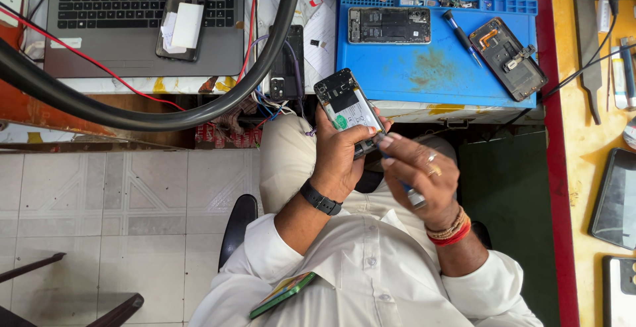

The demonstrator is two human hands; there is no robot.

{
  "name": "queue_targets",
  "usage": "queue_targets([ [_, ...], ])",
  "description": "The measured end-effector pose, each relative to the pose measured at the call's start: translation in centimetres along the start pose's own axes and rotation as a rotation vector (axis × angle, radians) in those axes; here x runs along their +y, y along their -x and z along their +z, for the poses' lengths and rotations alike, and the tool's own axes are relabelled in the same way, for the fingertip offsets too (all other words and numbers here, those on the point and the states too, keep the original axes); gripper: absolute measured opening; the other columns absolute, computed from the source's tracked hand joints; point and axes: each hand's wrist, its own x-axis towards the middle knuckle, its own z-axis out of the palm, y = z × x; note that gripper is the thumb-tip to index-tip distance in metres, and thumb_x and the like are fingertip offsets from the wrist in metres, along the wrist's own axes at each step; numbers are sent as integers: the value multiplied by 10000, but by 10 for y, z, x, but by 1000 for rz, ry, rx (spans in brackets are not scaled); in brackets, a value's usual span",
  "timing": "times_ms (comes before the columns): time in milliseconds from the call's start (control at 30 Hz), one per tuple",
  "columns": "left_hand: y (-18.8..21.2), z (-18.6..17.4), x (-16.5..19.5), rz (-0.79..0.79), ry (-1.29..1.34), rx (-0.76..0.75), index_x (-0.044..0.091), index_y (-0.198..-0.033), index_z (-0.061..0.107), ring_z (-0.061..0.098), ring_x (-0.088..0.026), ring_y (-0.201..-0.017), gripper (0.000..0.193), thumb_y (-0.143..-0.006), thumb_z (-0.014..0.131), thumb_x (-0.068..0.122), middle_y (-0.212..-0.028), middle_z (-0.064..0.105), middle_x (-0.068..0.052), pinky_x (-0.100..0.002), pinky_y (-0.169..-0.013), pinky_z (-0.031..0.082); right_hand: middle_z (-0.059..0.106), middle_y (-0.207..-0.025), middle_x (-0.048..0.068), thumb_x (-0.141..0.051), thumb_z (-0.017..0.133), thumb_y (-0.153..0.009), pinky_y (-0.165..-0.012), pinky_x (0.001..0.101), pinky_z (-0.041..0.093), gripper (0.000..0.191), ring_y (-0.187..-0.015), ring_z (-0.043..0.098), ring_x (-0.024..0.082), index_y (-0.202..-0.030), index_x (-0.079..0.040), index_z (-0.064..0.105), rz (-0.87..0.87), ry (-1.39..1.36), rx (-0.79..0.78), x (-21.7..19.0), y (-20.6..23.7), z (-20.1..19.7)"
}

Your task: The person repairs a disassembled smartphone at a workbench. They apply adhesive from a yellow glue bottle to the phone frame, use a screwdriver on internal components, reposition the phone and its battery, and press parts together while reassembling the device.

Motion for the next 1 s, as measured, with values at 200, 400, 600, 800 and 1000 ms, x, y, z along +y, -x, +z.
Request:
queue_targets([
  [200,1,0,0,-21,1,28,99,-1359,368,694,-304,-953,686,-770,531,-211,-1088,625,-171,-501,-858,624,727,-1094,205,129,767,-821,-902,425,646,259,-1027,754,333,-988,5,614,-4,13,47,-3,-2,1],
  [400,0,7,-1,-10,-37,55,145,-1374,358,699,-318,-927,743,-738,522,-204,-1083,636,-165,-518,-852,633,729,-1092,202,114,767,-789,-852,401,638,255,-1023,758,358,-980,5,638,-12,59,49,-2,-7,-8],
  [600,8,18,6,-30,-69,-6,106,-1402,389,696,-323,-967,720,-773,527,-216,-1113,640,-191,-516,-905,580,715,-1124,198,95,750,-822,-941,456,638,215,-1027,756,335,-984,14,636,27,-35,96,7,1,-17],
  [800,19,48,28,-29,-49,-89,96,-1416,344,708,-335,-963,761,-748,553,-203,-1089,635,-204,-561,-907,618,714,-1121,111,10,658,-1100,-912,295,611,173,-1041,740,173,-1218,-11,533,450,-116,675,45,12,-47],
  [1000,66,87,51,-180,75,-329,89,-1577,219,700,-378,-1063,834,-900,692,-18,-1244,622,-261,-583,-986,585,623,-1000,101,-29,700,-1098,-734,305,524,92,-843,674,194,-1120,-2,615,659,356,429,106,-2,-103],
])
